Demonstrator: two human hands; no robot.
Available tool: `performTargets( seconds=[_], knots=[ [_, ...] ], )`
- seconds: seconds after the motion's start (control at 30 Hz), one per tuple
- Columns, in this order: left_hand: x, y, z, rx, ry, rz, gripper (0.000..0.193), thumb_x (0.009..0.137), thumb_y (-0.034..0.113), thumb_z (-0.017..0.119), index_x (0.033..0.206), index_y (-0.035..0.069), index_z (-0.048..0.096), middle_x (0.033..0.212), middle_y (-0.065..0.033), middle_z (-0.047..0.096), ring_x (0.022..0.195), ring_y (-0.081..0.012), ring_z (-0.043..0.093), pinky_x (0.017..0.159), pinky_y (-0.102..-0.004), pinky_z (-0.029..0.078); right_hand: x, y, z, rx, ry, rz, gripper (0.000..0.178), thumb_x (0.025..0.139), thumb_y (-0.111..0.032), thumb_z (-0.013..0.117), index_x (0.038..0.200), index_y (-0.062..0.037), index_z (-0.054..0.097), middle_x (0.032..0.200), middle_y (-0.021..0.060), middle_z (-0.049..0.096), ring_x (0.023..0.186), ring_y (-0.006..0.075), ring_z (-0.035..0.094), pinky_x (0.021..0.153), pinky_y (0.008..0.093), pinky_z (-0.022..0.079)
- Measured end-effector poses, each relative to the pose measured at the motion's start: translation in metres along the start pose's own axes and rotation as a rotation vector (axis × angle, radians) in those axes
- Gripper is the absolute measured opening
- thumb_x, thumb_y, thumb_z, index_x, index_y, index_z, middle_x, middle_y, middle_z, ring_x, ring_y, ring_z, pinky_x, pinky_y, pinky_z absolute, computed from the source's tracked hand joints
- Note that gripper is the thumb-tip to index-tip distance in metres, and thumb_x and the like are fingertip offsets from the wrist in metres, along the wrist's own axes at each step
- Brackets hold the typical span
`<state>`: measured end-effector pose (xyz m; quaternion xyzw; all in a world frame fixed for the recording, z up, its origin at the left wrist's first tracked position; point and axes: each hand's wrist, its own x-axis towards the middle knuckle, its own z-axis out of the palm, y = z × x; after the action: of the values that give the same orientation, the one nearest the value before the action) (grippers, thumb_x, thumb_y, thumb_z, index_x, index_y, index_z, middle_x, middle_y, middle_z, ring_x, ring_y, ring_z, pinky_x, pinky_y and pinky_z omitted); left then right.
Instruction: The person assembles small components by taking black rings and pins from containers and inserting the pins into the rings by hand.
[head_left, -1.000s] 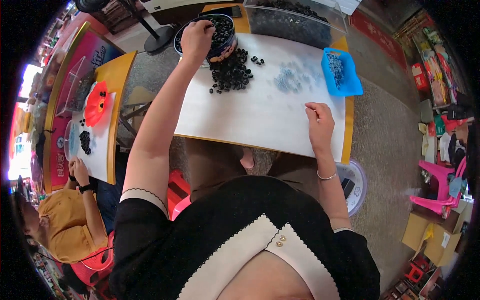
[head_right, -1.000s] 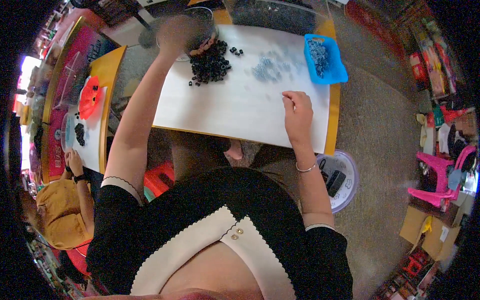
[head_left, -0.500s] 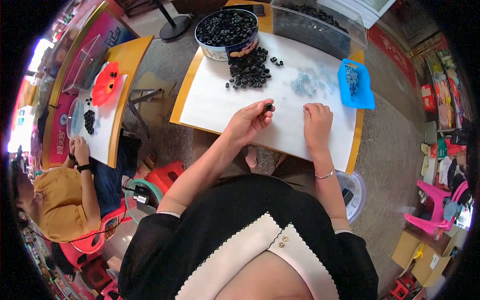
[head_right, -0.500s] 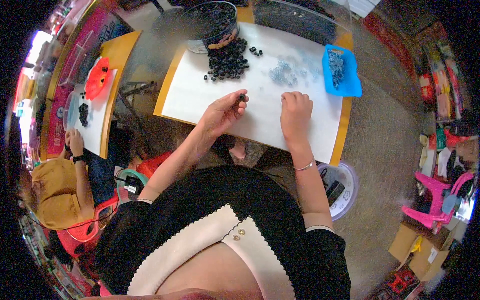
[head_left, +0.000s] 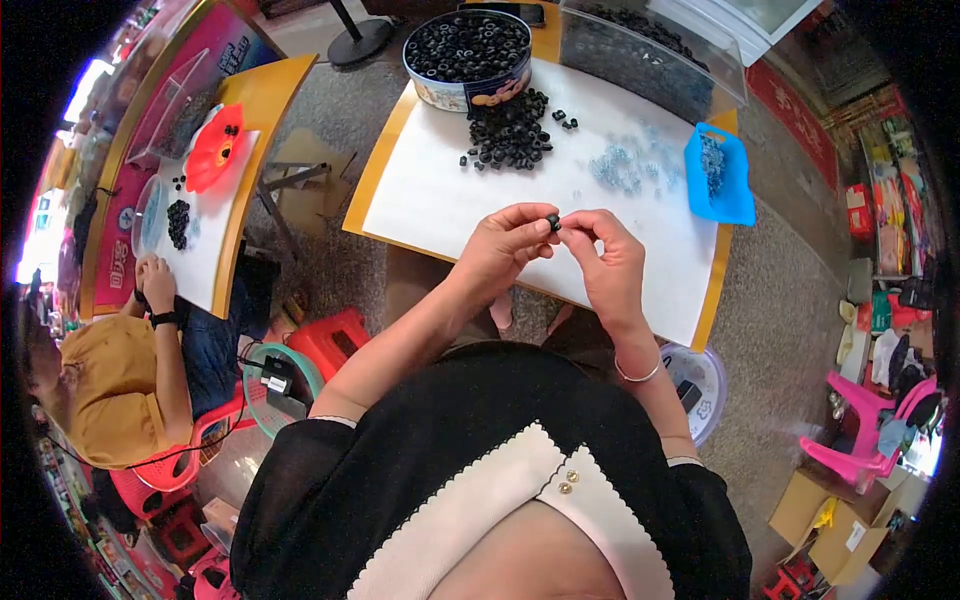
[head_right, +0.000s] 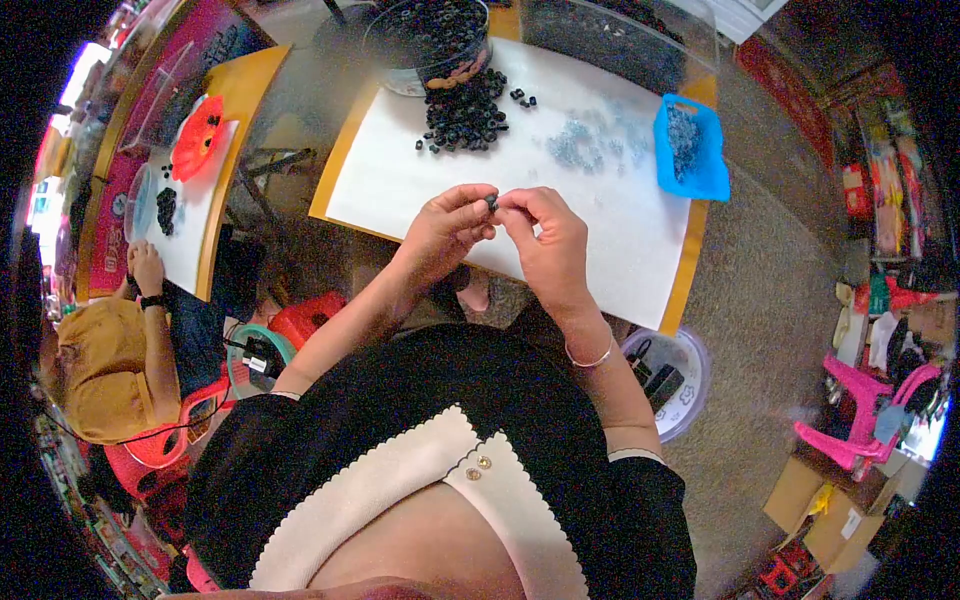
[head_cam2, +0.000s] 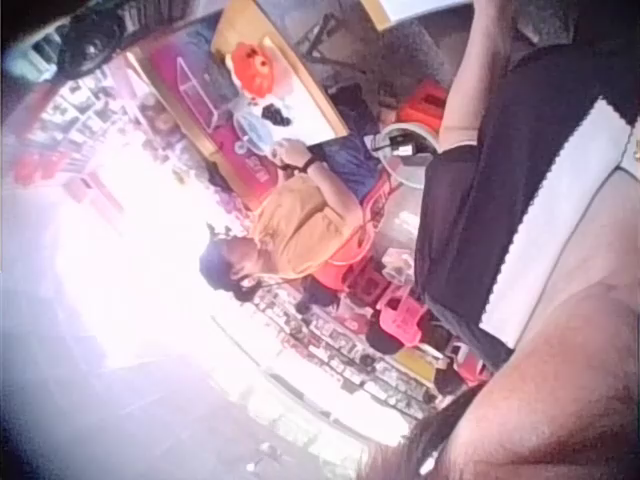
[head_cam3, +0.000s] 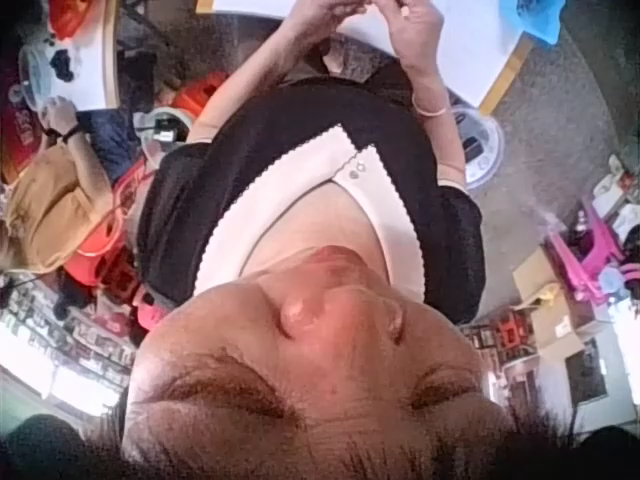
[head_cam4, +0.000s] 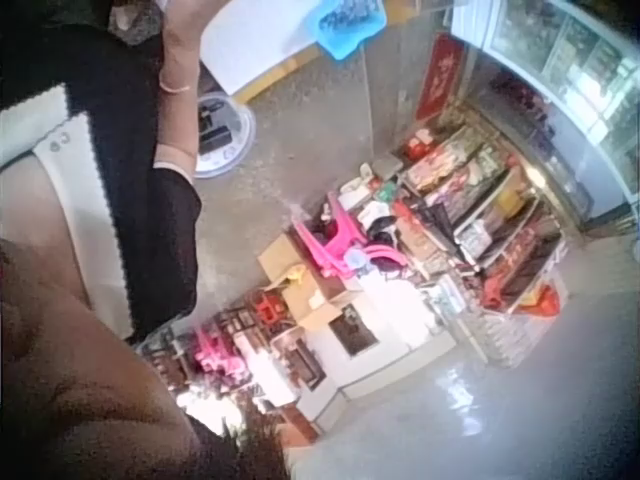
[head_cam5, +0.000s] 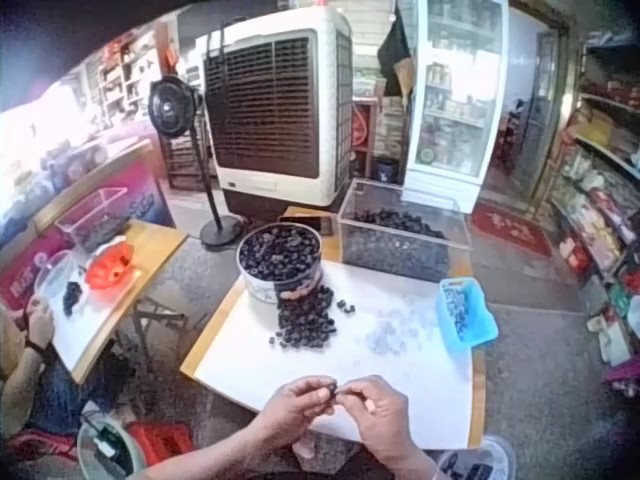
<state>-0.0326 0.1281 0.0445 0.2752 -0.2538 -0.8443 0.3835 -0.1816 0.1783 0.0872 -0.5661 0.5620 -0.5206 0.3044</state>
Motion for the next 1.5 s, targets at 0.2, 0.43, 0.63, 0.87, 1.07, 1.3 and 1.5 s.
performTargets(
  seconds=[0.2, 0.43, 0.63, 0.87, 1.07, 1.3, 1.5],
  knots=[
    [-0.001, -0.003, -0.002, 0.16, 0.027, 0.046, 0.021, 0.086, 0.005, 0.061, 0.106, -0.003, 0.061, 0.089, -0.0076, 0.064, 0.076, -0.0142, 0.06, 0.071, -0.0257, 0.051, -0.003, 0.001, 0.004, -0.007, 0.012, 0.089, 0.012, 0.081, -0.004, 0.063, 0.092, -0.0011, 0.061, 0.078, 0.0062, 0.063, 0.068, 0.0109, 0.058, 0.065, 0.0245, 0.048],
    [-0.005, 0.004, -0.008, 0.18, -0.088, -0.095, 0.021, 0.088, 0.008, 0.06, 0.106, -0.002, 0.061, 0.088, -0.007, 0.064, 0.076, -0.0131, 0.059, 0.073, -0.0252, 0.051, 0.002, 0.017, -0.002, 0.294, -0.167, 0.302, 0.01, 0.08, -0.005, 0.065, 0.086, -0.0016, 0.058, 0.075, 0.0022, 0.061, 0.069, 0.0077, 0.057, 0.064, 0.0225, 0.047],
    [0.001, -0.008, -0.031, 0.081, -0.091, -0.147, 0.025, 0.089, 0.011, 0.059, 0.111, 0.0, 0.058, 0.093, -0.0078, 0.063, 0.078, -0.0125, 0.06, 0.073, -0.0242, 0.051, 0.011, 0.016, 0.007, 0.263, -0.271, 0.279, 0.009, 0.081, -0.005, 0.064, 0.086, -0.0014, 0.057, 0.073, 0.0015, 0.06, 0.069, 0.0069, 0.056, 0.065, 0.0218, 0.046],
    [0.008, -0.002, -0.042, -0.059, -0.128, -0.103, 0.03, 0.088, 0.013, 0.06, 0.114, 0.0, 0.054, 0.09, -0.0071, 0.06, 0.078, -0.0134, 0.058, 0.072, -0.0243, 0.05, 0.023, 0.029, 0.014, 0.297, -0.262, 0.24, 0.007, 0.084, -0.009, 0.061, 0.084, -0.0019, 0.059, 0.078, 0.0029, 0.061, 0.071, 0.0093, 0.057, 0.067, 0.0237, 0.046],
    [0.029, 0.0, -0.064, -0.302, -0.1, 0.049, 0.032, 0.09, 0.012, 0.057, 0.119, 0.001, 0.049, 0.102, -0.0111, 0.055, 0.087, -0.0164, 0.056, 0.073, -0.0262, 0.051, 0.067, 0.057, 0.026, -0.157, 0.01, -0.015, 0.008, 0.079, -0.01, 0.062, 0.083, -0.0023, 0.063, 0.076, 0.0087, 0.06, 0.071, 0.0206, 0.058, 0.067, 0.0315, 0.046],
    [0.028, -0.001, -0.064, -0.288, -0.112, 0.091, 0.027, 0.09, 0.008, 0.056, 0.115, 0.001, 0.052, 0.099, -0.0106, 0.058, 0.084, -0.0164, 0.058, 0.076, -0.0263, 0.051, 0.086, 0.083, 0.054, -0.61, 0.007, -0.366, 0.007, 0.073, -0.01, 0.063, 0.08, -0.0088, 0.063, 0.079, 0.0084, 0.058, 0.08, 0.028, 0.055, 0.072, 0.0409, 0.042],
    [0.03, -0.004, -0.066, -0.252, -0.124, 0.093, 0.027, 0.09, 0.01, 0.056, 0.116, 0.002, 0.052, 0.1, -0.0108, 0.058, 0.086, -0.0175, 0.057, 0.077, -0.0275, 0.05, 0.08, 0.076, 0.047, -0.366, -0.016, -0.159, 0.011, 0.078, -0.007, 0.061, 0.088, -0.0078, 0.063, 0.086, 0.0084, 0.062, 0.079, 0.0228, 0.06, 0.071, 0.0346, 0.046]
  ],
)
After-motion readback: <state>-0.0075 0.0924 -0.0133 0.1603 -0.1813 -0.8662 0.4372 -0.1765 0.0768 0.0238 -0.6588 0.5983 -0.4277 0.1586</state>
